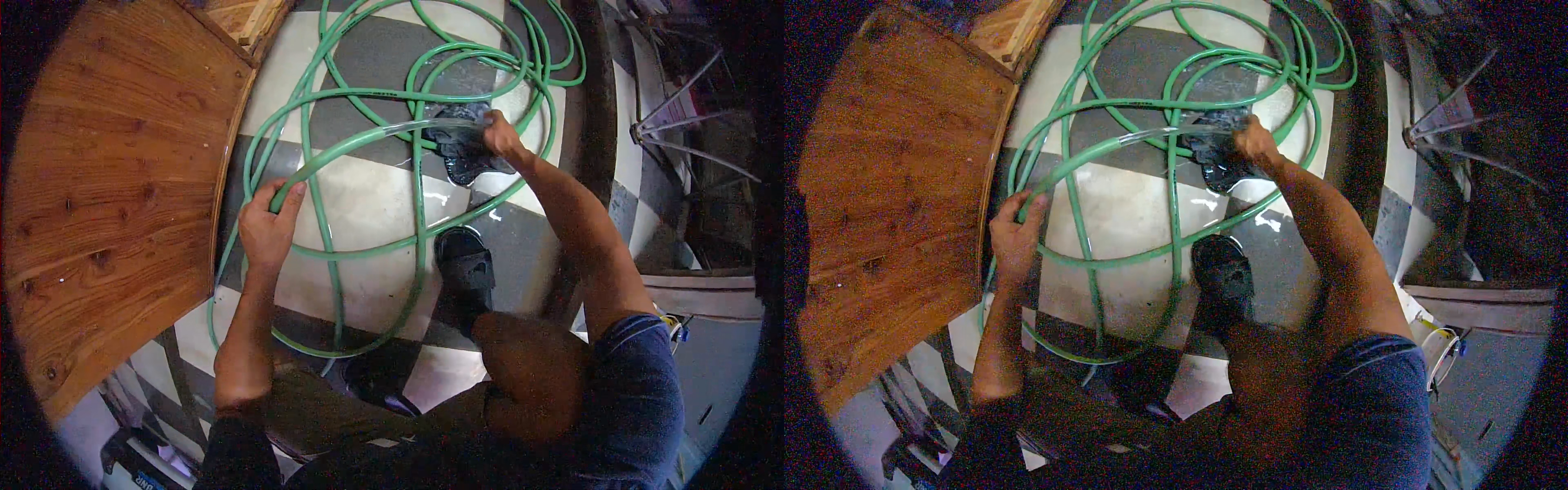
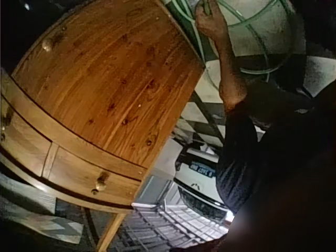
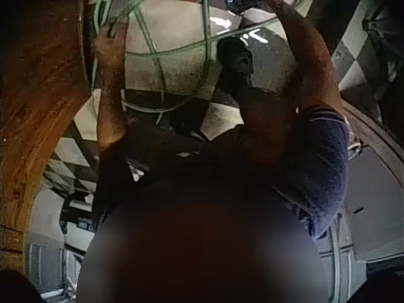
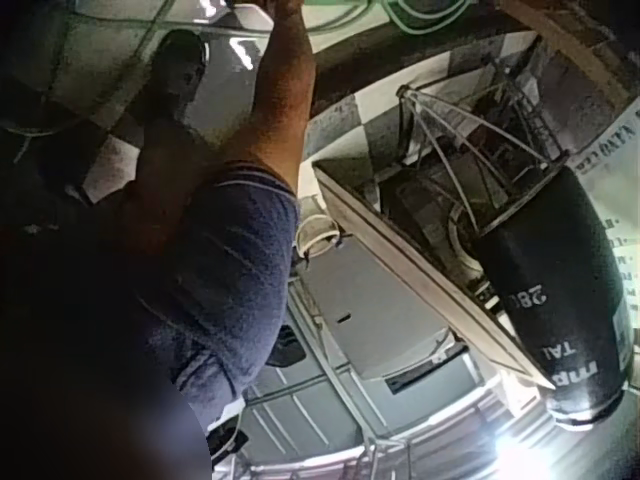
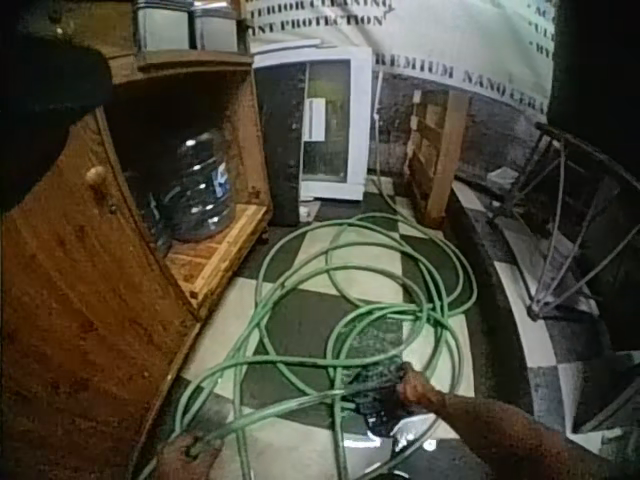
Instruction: The person is washing and rinsing a cloth rag using a water hose on a tiled floor.
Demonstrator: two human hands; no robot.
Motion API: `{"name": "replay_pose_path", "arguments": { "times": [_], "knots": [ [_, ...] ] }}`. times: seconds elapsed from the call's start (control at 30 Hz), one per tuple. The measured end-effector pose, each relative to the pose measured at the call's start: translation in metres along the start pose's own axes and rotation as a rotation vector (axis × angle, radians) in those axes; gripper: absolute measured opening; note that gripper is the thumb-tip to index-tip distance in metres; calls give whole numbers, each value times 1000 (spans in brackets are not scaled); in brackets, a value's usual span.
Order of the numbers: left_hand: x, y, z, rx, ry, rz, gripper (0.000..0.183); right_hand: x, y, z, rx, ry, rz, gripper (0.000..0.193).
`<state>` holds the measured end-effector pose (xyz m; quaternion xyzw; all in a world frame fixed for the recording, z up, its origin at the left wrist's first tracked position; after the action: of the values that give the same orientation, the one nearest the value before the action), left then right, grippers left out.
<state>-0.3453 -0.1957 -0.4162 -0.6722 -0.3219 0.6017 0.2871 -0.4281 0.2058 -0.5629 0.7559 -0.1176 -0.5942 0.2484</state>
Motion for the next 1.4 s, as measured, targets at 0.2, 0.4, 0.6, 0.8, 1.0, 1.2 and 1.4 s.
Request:
{"name": "replay_pose_path", "arguments": {
  "times": [0.2,0.4,0.6,0.8,1.0,1.2,1.4],
  "knots": [
    [0,-1,-1,49,-12,85,29,30,-34,1,332,356,-79,40],
    [-4,16,-4,-44,-30,27,29,0,-6,4,139,78,-61,33],
    [-3,6,-2,-41,-1,43,29,4,11,-4,389,222,588,22],
    [5,8,0,-34,11,28,30,0,9,-6,168,40,501,20],
    [5,9,1,-7,2,113,30,-2,9,-3,329,131,1030,17],
    [11,0,5,19,24,136,30,-62,49,5,309,1,1050,21],
    [12,0,1,-23,33,84,31,-138,92,16,3,-147,1093,22]
  ]
}}
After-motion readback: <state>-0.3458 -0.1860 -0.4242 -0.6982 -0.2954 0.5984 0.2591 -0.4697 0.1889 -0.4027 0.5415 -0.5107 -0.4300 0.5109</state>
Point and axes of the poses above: each hand's wrist, its own z-axis towards the middle knuckle, its own x-axis out of the palm, y = z × x, the point moved 7 cm from there along z, towards the middle knuckle, and after that the axes turned 12 degrees about y, right-handed, at the moved point
